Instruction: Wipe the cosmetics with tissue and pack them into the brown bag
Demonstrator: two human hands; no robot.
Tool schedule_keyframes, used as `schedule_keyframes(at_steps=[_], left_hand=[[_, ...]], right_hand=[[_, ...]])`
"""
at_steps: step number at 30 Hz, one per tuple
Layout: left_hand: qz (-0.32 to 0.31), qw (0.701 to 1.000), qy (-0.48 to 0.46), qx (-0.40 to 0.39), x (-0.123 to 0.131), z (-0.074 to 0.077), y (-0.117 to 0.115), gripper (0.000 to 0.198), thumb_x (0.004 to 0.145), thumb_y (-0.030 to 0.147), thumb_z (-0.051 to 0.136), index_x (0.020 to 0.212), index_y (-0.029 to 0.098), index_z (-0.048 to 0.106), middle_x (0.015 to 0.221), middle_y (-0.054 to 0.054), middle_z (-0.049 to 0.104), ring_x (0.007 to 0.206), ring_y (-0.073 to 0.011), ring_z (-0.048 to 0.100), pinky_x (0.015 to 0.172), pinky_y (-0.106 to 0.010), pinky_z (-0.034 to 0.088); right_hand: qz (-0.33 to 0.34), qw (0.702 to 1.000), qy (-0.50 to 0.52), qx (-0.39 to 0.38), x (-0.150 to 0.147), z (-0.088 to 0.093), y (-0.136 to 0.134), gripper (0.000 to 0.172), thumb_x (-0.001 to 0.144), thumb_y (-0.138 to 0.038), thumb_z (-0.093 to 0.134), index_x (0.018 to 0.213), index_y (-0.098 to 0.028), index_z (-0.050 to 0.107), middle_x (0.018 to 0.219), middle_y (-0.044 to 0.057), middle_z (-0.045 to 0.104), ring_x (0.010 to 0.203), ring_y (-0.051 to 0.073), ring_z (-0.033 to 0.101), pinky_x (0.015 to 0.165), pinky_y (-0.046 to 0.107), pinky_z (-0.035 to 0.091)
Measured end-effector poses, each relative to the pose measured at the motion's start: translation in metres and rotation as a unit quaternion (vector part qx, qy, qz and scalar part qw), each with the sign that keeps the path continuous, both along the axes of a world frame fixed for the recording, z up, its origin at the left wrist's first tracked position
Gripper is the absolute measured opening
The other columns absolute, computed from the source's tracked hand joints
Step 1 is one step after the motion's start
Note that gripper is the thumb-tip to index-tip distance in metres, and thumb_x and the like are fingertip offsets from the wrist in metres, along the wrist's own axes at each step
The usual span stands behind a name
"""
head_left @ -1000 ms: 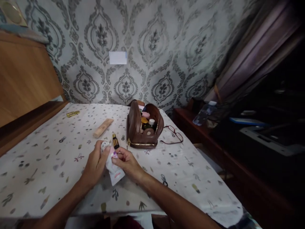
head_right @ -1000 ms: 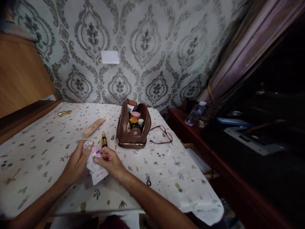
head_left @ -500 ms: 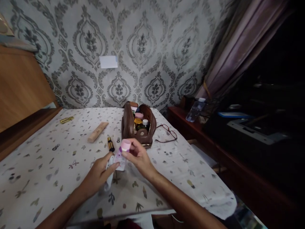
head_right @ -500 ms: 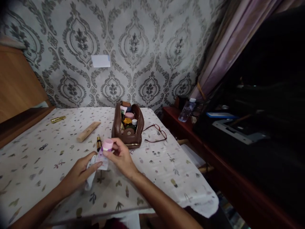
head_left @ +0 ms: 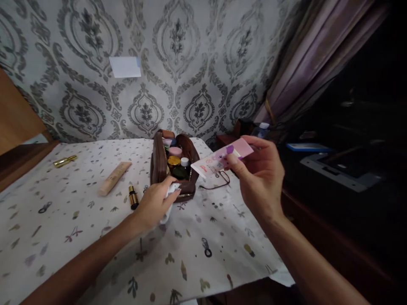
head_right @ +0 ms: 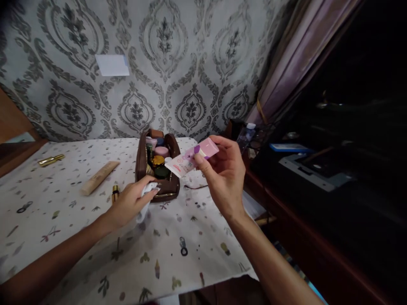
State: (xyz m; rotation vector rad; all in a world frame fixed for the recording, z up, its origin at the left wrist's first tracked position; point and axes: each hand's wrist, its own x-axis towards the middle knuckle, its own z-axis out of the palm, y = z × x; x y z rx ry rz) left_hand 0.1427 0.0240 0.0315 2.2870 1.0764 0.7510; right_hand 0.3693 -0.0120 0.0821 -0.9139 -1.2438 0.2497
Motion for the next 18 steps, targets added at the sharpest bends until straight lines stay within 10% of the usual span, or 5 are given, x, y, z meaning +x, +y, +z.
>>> schedule_keyframes(at_steps=[7,18], left_hand=[[-0.01,0.978,-0.012,0.206,-0.009,-0.04,-0.001,0.025,0.099,0.021,0.046,0.118,0.018,0.061,0.104,-0.007,0.075,0.09,-0.0178,0.073,0.077,-0.025,0.055],[-0.019,0.963,0.013,0.267,-0.008,-0.038,0.005,0.026,0.096,0.017,0.049,0.118,0.016,0.063,0.092,-0.007,0.074,0.081,-0.0166,0.072,0.069,-0.023,0.057]], right_hand=[[0.055,0.991,-0.124,-0.017,-0.008,-0.002,0.027,0.037,0.083,-0.036,0.078,0.115,-0.028,0.062,0.108,0.002,0.068,0.093,0.017,0.068,0.082,0.03,0.059],[0.138,0.944,-0.283,-0.099,-0.009,-0.028,0.046,0.034,0.089,-0.036,0.07,0.12,-0.025,0.063,0.107,0.003,0.071,0.091,0.02,0.069,0.079,0.031,0.059]])
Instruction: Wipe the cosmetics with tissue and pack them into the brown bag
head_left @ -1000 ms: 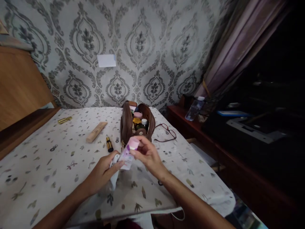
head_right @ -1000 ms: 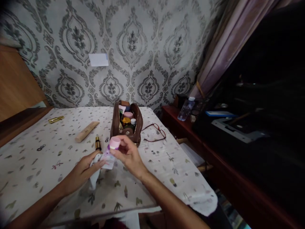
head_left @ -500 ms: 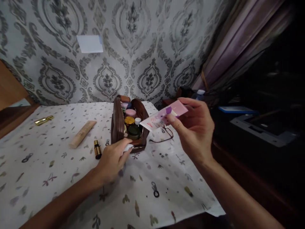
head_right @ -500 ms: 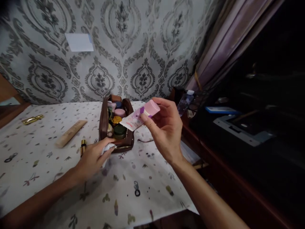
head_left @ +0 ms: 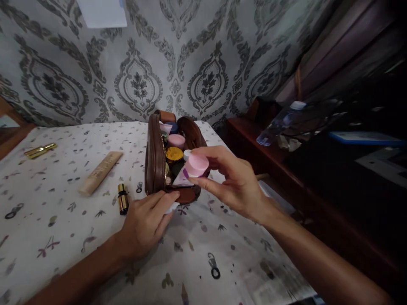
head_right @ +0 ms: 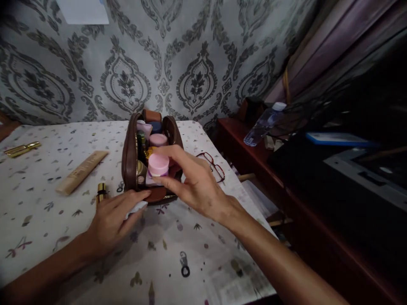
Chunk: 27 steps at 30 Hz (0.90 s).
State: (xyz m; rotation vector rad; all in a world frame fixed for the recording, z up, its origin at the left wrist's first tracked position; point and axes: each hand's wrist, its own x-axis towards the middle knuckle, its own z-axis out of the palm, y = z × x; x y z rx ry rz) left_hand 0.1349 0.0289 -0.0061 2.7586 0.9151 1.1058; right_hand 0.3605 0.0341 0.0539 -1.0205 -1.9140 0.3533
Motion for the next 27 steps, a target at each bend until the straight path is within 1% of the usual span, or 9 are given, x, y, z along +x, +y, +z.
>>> schedule_keyframes(at_steps=[3,6,9,12,16,19,22,25,27], left_hand=[[0.003,1.0,-0.005,-0.013,0.0,-0.002,0.0,0.027,0.096,0.016,0.05,0.12,0.016,0.062,0.095,-0.007,0.075,0.082,-0.0161,0.073,0.071,-0.023,0.058],[0.003,1.0,-0.016,-0.023,-0.001,-0.003,0.0,0.03,0.095,0.016,0.051,0.123,0.017,0.062,0.099,-0.008,0.075,0.084,-0.0162,0.073,0.073,-0.024,0.059],[-0.001,0.999,-0.03,-0.03,0.0,-0.003,0.001,0.031,0.095,0.017,0.051,0.124,0.018,0.062,0.103,-0.008,0.076,0.088,-0.0169,0.074,0.077,-0.025,0.06],[0.0,0.999,-0.037,-0.038,0.0,-0.001,0.001,0.029,0.095,0.017,0.051,0.122,0.018,0.062,0.106,-0.008,0.076,0.091,-0.0171,0.074,0.081,-0.025,0.059],[0.01,0.997,-0.05,-0.052,-0.001,0.002,0.002,0.025,0.097,0.021,0.051,0.118,0.018,0.063,0.106,-0.007,0.077,0.086,-0.016,0.074,0.081,-0.024,0.058],[0.022,0.993,-0.062,-0.093,-0.001,0.003,0.003,0.023,0.097,0.025,0.049,0.115,0.019,0.064,0.1,-0.005,0.077,0.078,-0.0154,0.073,0.075,-0.024,0.057],[0.04,0.985,-0.062,-0.153,-0.003,0.006,0.001,0.024,0.097,0.03,0.049,0.115,0.021,0.062,0.091,-0.002,0.076,0.07,-0.0153,0.071,0.068,-0.024,0.055],[0.052,0.977,-0.072,-0.195,-0.005,0.01,-0.003,0.026,0.096,0.033,0.049,0.117,0.021,0.059,0.086,-0.001,0.075,0.066,-0.0155,0.069,0.067,-0.025,0.053],[0.05,0.973,-0.076,-0.214,-0.007,0.014,-0.006,0.027,0.097,0.034,0.049,0.117,0.021,0.059,0.082,0.0,0.073,0.066,-0.0155,0.068,0.066,-0.025,0.051]], right_hand=[[0.041,0.999,-0.032,0.01,-0.005,-0.01,0.003,0.029,0.093,-0.03,0.066,0.121,-0.025,0.061,0.103,0.003,0.07,0.091,0.018,0.069,0.078,0.029,0.059],[0.052,0.997,-0.056,0.03,-0.008,-0.015,0.003,0.029,0.096,-0.027,0.062,0.125,-0.025,0.06,0.109,0.005,0.067,0.101,0.019,0.068,0.084,0.03,0.059],[0.048,0.993,-0.096,0.042,-0.01,-0.013,0.0,0.028,0.099,-0.027,0.056,0.126,-0.023,0.059,0.115,0.009,0.064,0.104,0.02,0.066,0.087,0.032,0.059],[0.051,0.988,-0.137,0.039,-0.012,-0.009,-0.003,0.026,0.103,-0.026,0.046,0.125,-0.02,0.06,0.113,0.011,0.064,0.104,0.021,0.066,0.087,0.035,0.059],[0.035,0.983,-0.175,0.037,-0.014,-0.008,-0.004,0.029,0.104,-0.025,0.042,0.126,-0.019,0.06,0.111,0.012,0.065,0.103,0.022,0.065,0.09,0.039,0.059],[0.027,0.981,-0.185,0.041,-0.013,-0.009,-0.005,0.032,0.104,-0.026,0.04,0.129,-0.019,0.059,0.115,0.012,0.064,0.107,0.023,0.065,0.094,0.039,0.058],[0.023,0.983,-0.175,0.045,-0.011,-0.012,-0.01,0.036,0.105,-0.027,0.037,0.135,-0.02,0.056,0.124,0.012,0.061,0.116,0.023,0.063,0.1,0.039,0.056],[-0.007,0.986,-0.16,0.053,-0.011,-0.018,-0.017,0.04,0.103,-0.028,0.043,0.142,-0.021,0.05,0.133,0.014,0.057,0.125,0.024,0.058,0.104,0.042,0.054],[-0.025,0.986,-0.155,0.064,-0.011,-0.023,-0.019,0.04,0.102,-0.029,0.048,0.141,-0.023,0.051,0.134,0.014,0.057,0.126,0.025,0.057,0.105,0.045,0.053]])
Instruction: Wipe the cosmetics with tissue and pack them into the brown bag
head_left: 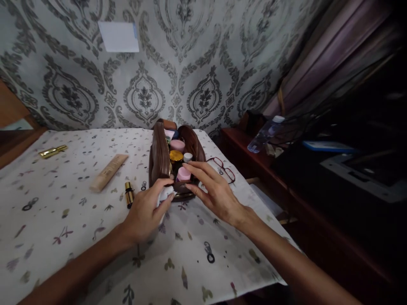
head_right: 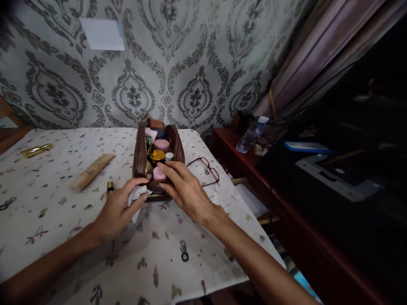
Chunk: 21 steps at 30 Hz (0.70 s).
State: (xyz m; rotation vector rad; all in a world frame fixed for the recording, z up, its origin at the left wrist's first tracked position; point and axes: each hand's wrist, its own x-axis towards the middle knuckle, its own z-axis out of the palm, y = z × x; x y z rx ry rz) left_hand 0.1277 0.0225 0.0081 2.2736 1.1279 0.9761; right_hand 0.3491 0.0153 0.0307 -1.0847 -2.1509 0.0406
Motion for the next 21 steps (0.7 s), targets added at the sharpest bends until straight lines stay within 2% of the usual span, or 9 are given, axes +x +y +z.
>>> schedule_keyframes(at_steps=[5,9,13,16,19,21], left_hand=[[-0.015,1.0,0.017,-0.02,-0.015,0.007,-0.011,0.027,0.097,0.037,0.047,0.115,0.022,0.061,0.073,0.002,0.068,0.064,-0.0156,0.065,0.063,-0.024,0.048],[-0.014,0.999,0.039,-0.023,-0.038,0.005,-0.022,0.029,0.097,0.037,0.045,0.115,0.022,0.061,0.079,-0.001,0.07,0.065,-0.0167,0.065,0.063,-0.025,0.049],[0.007,0.998,0.05,-0.037,-0.058,-0.002,-0.034,0.028,0.096,0.038,0.045,0.112,0.023,0.062,0.081,0.0,0.072,0.062,-0.0168,0.065,0.062,-0.025,0.047],[0.008,0.997,0.057,-0.045,-0.068,-0.006,-0.043,0.028,0.097,0.039,0.043,0.11,0.023,0.062,0.082,0.0,0.073,0.065,-0.0176,0.066,0.062,-0.025,0.046],[-0.004,0.997,0.067,-0.047,-0.074,-0.005,-0.049,0.029,0.098,0.04,0.041,0.11,0.022,0.062,0.082,-0.001,0.072,0.069,-0.0185,0.066,0.065,-0.026,0.046],[-0.009,0.996,0.069,-0.048,-0.076,-0.003,-0.051,0.029,0.098,0.04,0.041,0.11,0.022,0.061,0.084,-0.002,0.072,0.072,-0.019,0.067,0.067,-0.027,0.046]], right_hand=[[-0.012,1.0,-0.012,0.026,-0.002,-0.003,0.004,0.032,0.1,-0.029,0.052,0.13,-0.026,0.061,0.127,0.014,0.061,0.119,0.027,0.061,0.099,0.049,0.055],[-0.034,0.997,-0.064,0.033,-0.005,0.006,0.007,0.031,0.097,-0.028,0.056,0.127,-0.025,0.063,0.125,0.014,0.062,0.117,0.03,0.06,0.096,0.052,0.056],[-0.055,0.989,-0.134,0.03,-0.008,0.018,0.005,0.029,0.095,-0.024,0.059,0.123,-0.023,0.065,0.118,0.012,0.067,0.109,0.029,0.063,0.092,0.048,0.056],[-0.062,0.985,-0.163,0.003,-0.012,0.025,0.002,0.023,0.095,-0.026,0.06,0.117,-0.02,0.065,0.11,0.012,0.07,0.103,0.028,0.064,0.088,0.042,0.053],[-0.112,0.981,-0.154,-0.044,-0.018,0.028,-0.001,0.019,0.093,-0.031,0.064,0.107,-0.018,0.062,0.102,0.01,0.07,0.094,0.026,0.064,0.08,0.036,0.05],[-0.148,0.974,-0.158,-0.069,-0.023,0.029,-0.002,0.023,0.091,-0.036,0.066,0.104,-0.018,0.059,0.099,0.009,0.069,0.089,0.025,0.064,0.075,0.034,0.047]])
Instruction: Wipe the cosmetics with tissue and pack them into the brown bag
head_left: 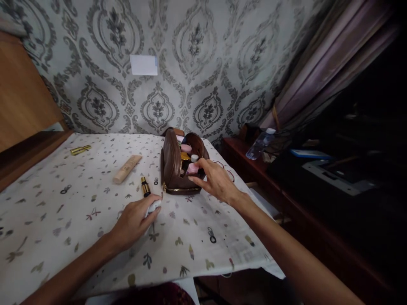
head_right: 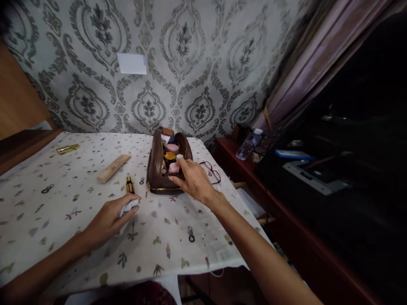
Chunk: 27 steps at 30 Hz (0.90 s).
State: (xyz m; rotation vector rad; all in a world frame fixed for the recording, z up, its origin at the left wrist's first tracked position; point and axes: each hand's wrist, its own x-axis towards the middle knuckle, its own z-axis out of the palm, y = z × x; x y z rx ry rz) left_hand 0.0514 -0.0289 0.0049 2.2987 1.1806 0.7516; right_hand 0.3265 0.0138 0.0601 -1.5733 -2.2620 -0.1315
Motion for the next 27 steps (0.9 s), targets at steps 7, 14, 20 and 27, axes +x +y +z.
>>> schedule_keyframes(at_steps=[7,14,20,27], left_hand=[[-0.019,1.0,0.006,-0.004,0.0,0.002,-0.002,0.026,0.099,0.037,0.041,0.106,0.022,0.061,0.084,-0.002,0.071,0.074,-0.0182,0.067,0.067,-0.026,0.047],[-0.009,1.0,0.008,-0.011,-0.014,-0.016,0.003,0.029,0.099,0.04,0.04,0.109,0.023,0.061,0.096,-0.004,0.075,0.078,-0.0191,0.069,0.07,-0.027,0.051],[-0.004,0.999,-0.01,-0.039,-0.024,-0.026,0.006,0.027,0.098,0.04,0.042,0.109,0.023,0.061,0.099,-0.004,0.074,0.08,-0.019,0.069,0.073,-0.028,0.051],[-0.011,0.998,0.007,-0.063,-0.024,-0.035,0.006,0.03,0.099,0.041,0.039,0.109,0.023,0.061,0.083,-0.001,0.069,0.065,-0.0164,0.061,0.067,-0.027,0.047]], right_hand=[[-0.021,0.988,-0.153,-0.02,-0.02,0.018,0.005,0.039,0.089,-0.047,0.068,0.111,-0.015,0.059,0.103,0.015,0.071,0.099,0.03,0.064,0.073,0.033,0.044],[-0.051,0.961,-0.261,-0.08,-0.045,0.038,0.001,0.048,0.094,-0.055,0.056,0.115,-0.013,0.063,0.106,0.017,0.073,0.107,0.033,0.064,0.087,0.038,0.047],[-0.024,0.932,-0.309,-0.187,-0.039,0.055,0.031,0.042,0.104,-0.041,0.037,0.135,-0.021,0.057,0.119,0.015,0.071,0.111,0.031,0.066,0.082,0.036,0.047],[-0.07,0.895,-0.319,-0.303,-0.05,0.067,0.076,0.042,0.096,-0.038,0.045,0.108,-0.01,0.075,0.106,0.019,0.074,0.096,0.029,0.072,0.068,0.031,0.047]])
